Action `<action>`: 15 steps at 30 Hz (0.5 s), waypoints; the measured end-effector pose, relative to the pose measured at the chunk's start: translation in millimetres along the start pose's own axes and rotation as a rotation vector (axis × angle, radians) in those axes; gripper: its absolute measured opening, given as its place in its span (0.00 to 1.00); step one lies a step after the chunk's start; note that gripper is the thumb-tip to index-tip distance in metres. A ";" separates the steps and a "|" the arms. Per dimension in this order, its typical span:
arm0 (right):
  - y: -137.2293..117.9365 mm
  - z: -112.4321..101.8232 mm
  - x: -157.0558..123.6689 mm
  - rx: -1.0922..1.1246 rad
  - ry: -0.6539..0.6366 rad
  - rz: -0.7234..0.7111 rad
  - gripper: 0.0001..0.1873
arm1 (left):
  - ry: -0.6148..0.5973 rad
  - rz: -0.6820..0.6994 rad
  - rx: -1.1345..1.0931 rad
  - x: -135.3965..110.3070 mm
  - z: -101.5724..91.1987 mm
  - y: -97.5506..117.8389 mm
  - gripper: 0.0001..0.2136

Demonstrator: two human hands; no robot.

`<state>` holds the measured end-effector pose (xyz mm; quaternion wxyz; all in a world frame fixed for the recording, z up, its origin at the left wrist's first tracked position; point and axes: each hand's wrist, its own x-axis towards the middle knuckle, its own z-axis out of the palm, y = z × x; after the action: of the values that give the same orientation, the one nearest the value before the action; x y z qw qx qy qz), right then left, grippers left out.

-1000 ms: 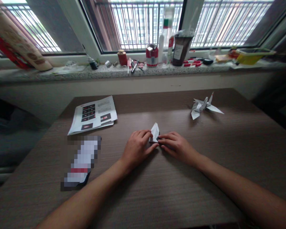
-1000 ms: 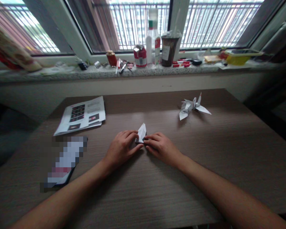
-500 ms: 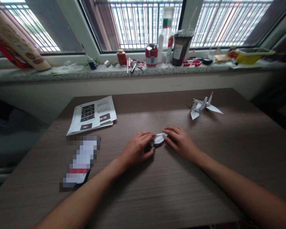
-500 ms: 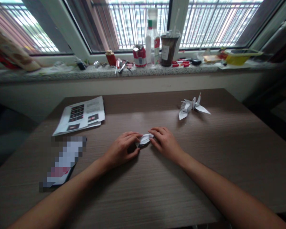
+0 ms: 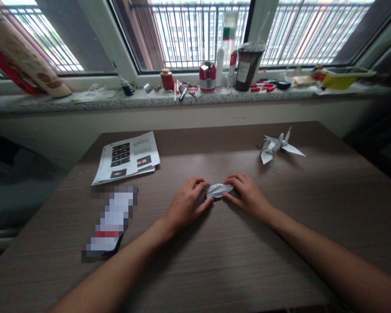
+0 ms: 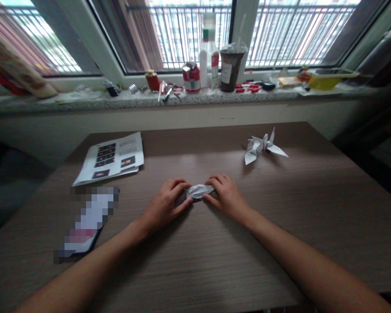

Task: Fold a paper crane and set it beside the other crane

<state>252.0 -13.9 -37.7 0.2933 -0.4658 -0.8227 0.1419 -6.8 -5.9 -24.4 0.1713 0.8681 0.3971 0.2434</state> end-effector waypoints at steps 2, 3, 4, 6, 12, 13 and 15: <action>-0.6 -0.4 0.3 0.020 -0.001 0.009 0.12 | 0.024 -0.015 -0.021 0.0 1.5 0.1 0.14; -1.0 -0.6 0.3 0.029 -0.001 0.011 0.12 | 0.027 -0.013 -0.037 0.0 2.1 0.3 0.13; -1.6 -0.9 0.2 0.040 -0.005 0.015 0.11 | 0.026 -0.008 -0.060 0.0 2.6 0.6 0.12; -3.8 -1.9 -0.6 0.080 -0.015 0.030 0.10 | 0.028 -0.007 -0.125 -0.3 3.0 1.3 0.10; -21.4 -9.3 -4.5 0.258 -0.076 0.072 0.11 | 0.028 -0.104 -0.401 -2.3 -2.7 8.1 0.08; -24.8 -10.8 -5.0 0.294 -0.089 0.082 0.11 | 0.026 -0.112 -0.441 -2.4 -4.3 10.0 0.09; -30.1 -13.1 -5.9 0.384 -0.139 0.125 0.12 | 0.011 -0.106 -0.486 -2.3 -6.6 14.2 0.10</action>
<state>241.8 -35.2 -14.2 0.3097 -0.4407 -0.7683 0.3458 -3.2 -15.9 -12.6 0.3853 0.7782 0.3728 0.3270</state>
